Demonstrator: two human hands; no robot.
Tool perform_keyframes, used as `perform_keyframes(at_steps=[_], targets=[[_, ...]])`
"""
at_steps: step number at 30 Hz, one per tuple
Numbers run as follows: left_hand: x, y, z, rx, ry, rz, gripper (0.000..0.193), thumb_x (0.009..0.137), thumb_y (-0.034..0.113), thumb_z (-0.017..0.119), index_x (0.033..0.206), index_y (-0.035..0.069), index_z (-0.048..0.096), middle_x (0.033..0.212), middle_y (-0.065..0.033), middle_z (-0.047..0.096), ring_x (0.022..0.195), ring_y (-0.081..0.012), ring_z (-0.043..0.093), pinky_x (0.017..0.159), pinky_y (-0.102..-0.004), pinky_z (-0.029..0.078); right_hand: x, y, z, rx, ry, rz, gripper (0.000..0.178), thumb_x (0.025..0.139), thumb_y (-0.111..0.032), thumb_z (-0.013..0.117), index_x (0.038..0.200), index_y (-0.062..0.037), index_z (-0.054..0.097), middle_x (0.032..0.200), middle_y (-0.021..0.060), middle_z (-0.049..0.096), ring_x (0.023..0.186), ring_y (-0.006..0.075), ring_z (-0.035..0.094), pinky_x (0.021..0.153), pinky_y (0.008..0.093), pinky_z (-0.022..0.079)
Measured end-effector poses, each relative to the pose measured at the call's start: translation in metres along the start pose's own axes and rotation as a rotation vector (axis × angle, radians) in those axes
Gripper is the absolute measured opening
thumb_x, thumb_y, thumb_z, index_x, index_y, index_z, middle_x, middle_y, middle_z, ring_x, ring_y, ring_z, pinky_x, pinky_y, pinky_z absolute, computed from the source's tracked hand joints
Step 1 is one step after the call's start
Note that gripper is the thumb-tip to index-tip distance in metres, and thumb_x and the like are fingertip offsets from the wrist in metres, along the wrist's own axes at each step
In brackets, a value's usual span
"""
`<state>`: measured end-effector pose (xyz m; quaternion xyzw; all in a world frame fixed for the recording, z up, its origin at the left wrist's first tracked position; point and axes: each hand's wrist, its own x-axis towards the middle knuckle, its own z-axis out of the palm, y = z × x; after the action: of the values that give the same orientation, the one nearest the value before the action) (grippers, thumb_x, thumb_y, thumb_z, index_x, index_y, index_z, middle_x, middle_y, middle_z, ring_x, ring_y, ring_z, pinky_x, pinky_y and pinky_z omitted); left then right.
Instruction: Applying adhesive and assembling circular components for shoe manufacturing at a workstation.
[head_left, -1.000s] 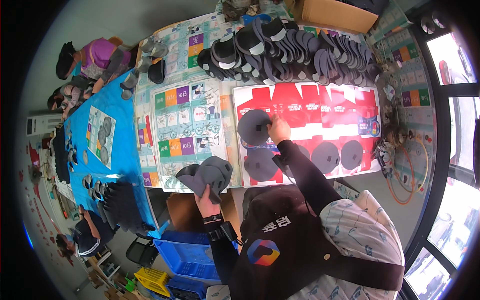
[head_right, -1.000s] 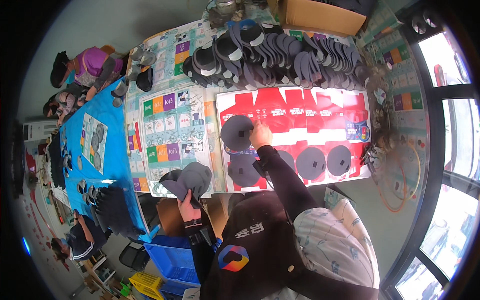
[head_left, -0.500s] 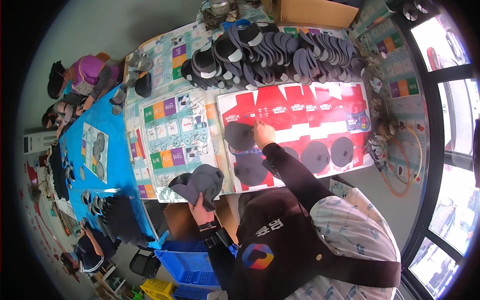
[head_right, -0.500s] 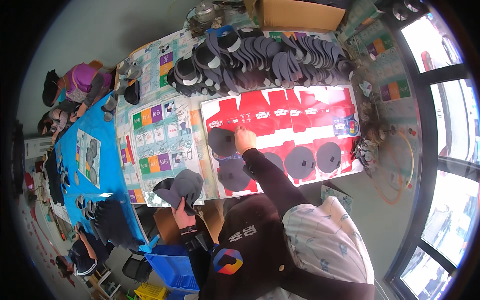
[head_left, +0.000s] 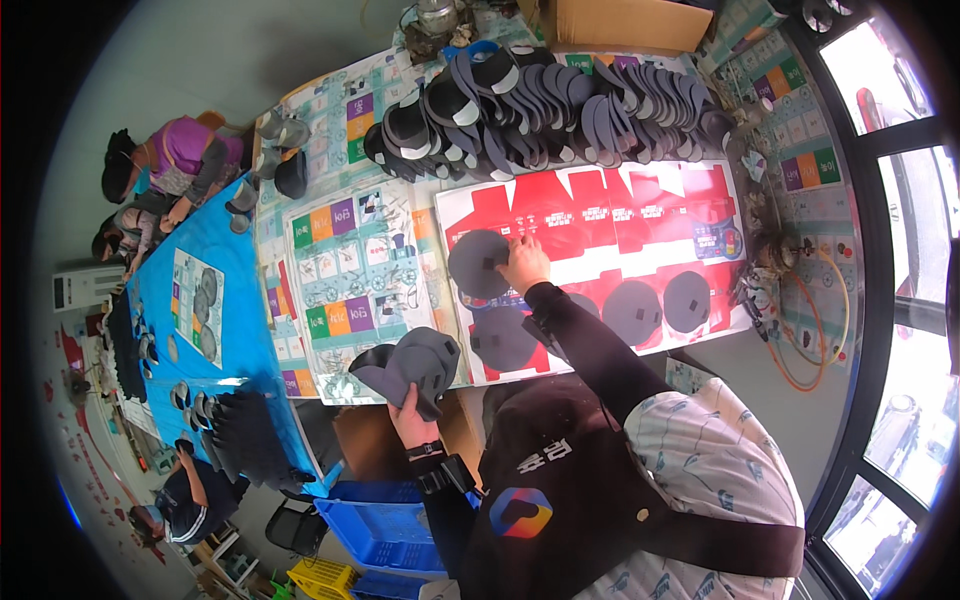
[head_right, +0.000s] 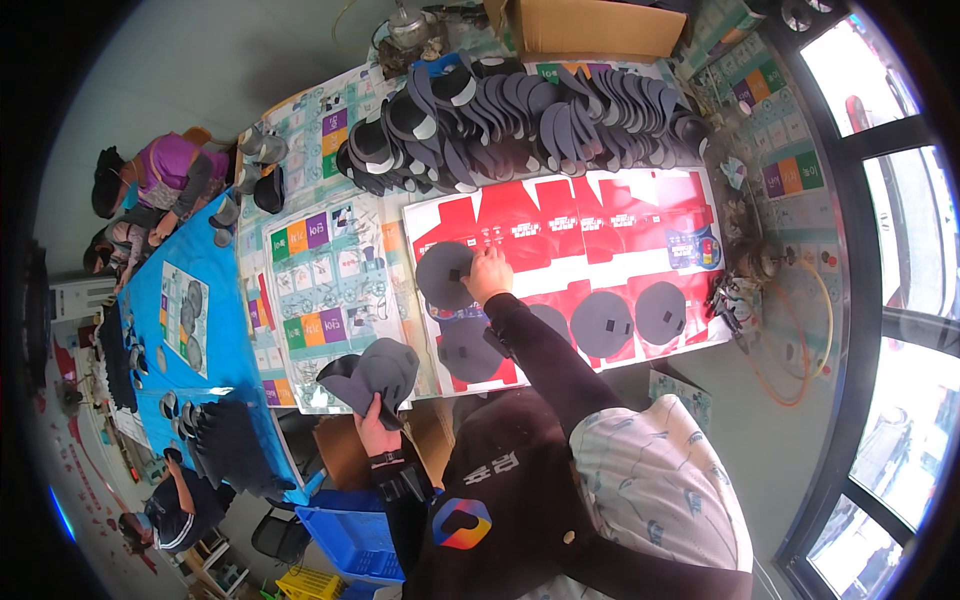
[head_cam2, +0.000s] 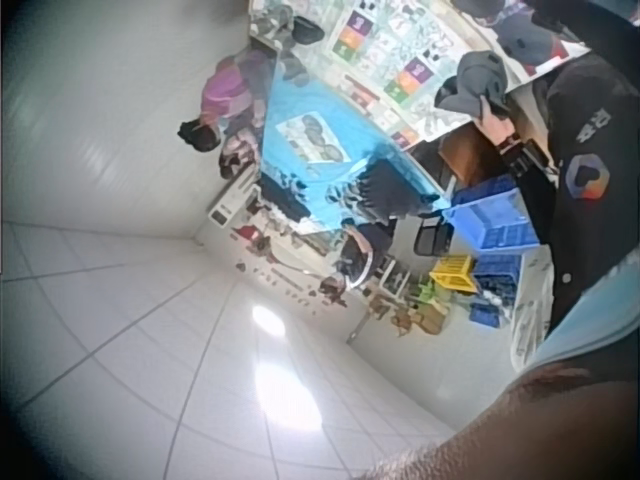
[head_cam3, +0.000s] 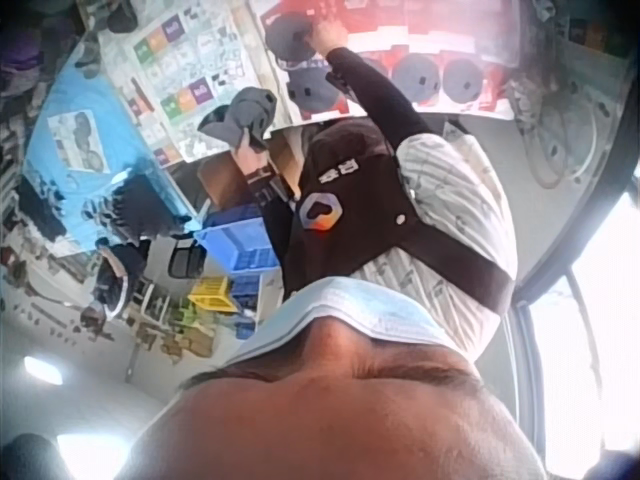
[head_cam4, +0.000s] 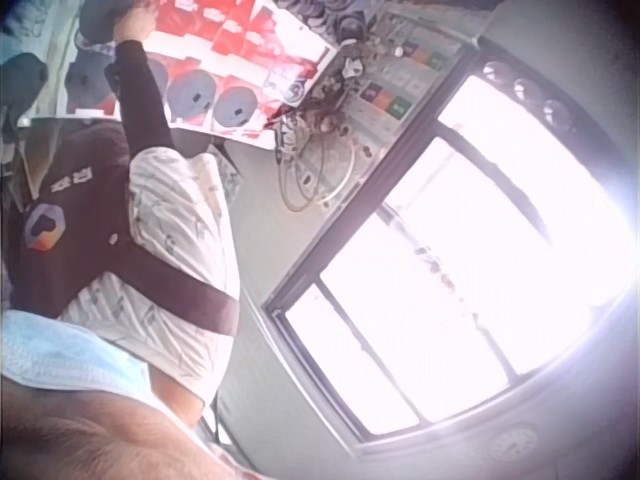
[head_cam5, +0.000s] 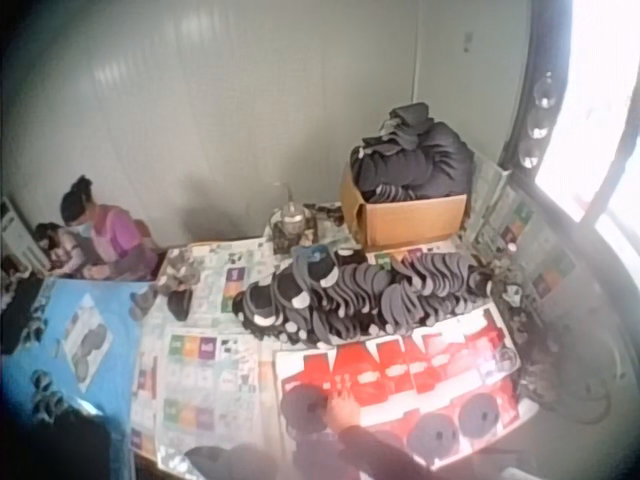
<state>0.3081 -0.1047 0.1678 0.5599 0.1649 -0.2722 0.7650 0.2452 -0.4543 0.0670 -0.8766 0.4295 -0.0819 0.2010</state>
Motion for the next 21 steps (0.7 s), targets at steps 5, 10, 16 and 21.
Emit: perform_keyframes(at_steps=[5, 10, 16, 21], targets=[[-0.009, 0.001, 0.009, 0.026, 0.004, 0.045, 0.043, 0.094, -0.003, 0.064, 0.135, 0.006, 0.056, 0.126, -0.0094, 0.064, 0.111, -0.0271, 0.065, 0.089, -0.0412, 0.055, 0.008, -0.002, 0.013, 0.022, -0.235, 0.245, 0.041, 0.075, -0.032, 0.084, 0.104, -0.0069, 0.070, 0.100, 0.0156, 0.072, 0.094, 0.0333, 0.071, 0.087, 0.0434, 0.057], [-0.012, 0.001, 0.003, -0.036, -0.032, 0.063, 0.047, 0.093, -0.003, 0.065, 0.137, 0.009, 0.055, 0.129, -0.0068, 0.063, 0.115, -0.0260, 0.063, 0.093, -0.0421, 0.052, 0.013, -0.002, 0.013, 0.193, -0.339, 0.160, 0.039, 0.073, -0.030, 0.082, 0.100, -0.0047, 0.069, 0.095, 0.0155, 0.073, 0.090, 0.0324, 0.072, 0.082, 0.0436, 0.058], [-0.013, 0.002, -0.017, -0.024, -0.003, 0.068, 0.047, 0.093, -0.002, 0.065, 0.137, 0.011, 0.056, 0.129, -0.0054, 0.063, 0.117, -0.0260, 0.062, 0.094, -0.0425, 0.052, 0.013, 0.067, -0.009, 0.515, -0.134, 0.293, 0.038, 0.070, -0.021, 0.082, 0.099, -0.0021, 0.069, 0.089, 0.0130, 0.074, 0.084, 0.0308, 0.073, 0.077, 0.0402, 0.058], [-0.011, -0.003, 0.000, -0.060, -0.009, 0.063, 0.046, 0.094, -0.008, 0.061, 0.139, -0.001, 0.052, 0.135, -0.0146, 0.060, 0.120, -0.0297, 0.061, 0.101, -0.0437, 0.051, 0.006, 0.158, -0.036, 0.720, -0.317, 0.424, 0.032, 0.076, -0.014, 0.078, 0.102, 0.0025, 0.072, 0.079, 0.0173, 0.074, 0.069, 0.0268, 0.075, 0.069, 0.0375, 0.061]])
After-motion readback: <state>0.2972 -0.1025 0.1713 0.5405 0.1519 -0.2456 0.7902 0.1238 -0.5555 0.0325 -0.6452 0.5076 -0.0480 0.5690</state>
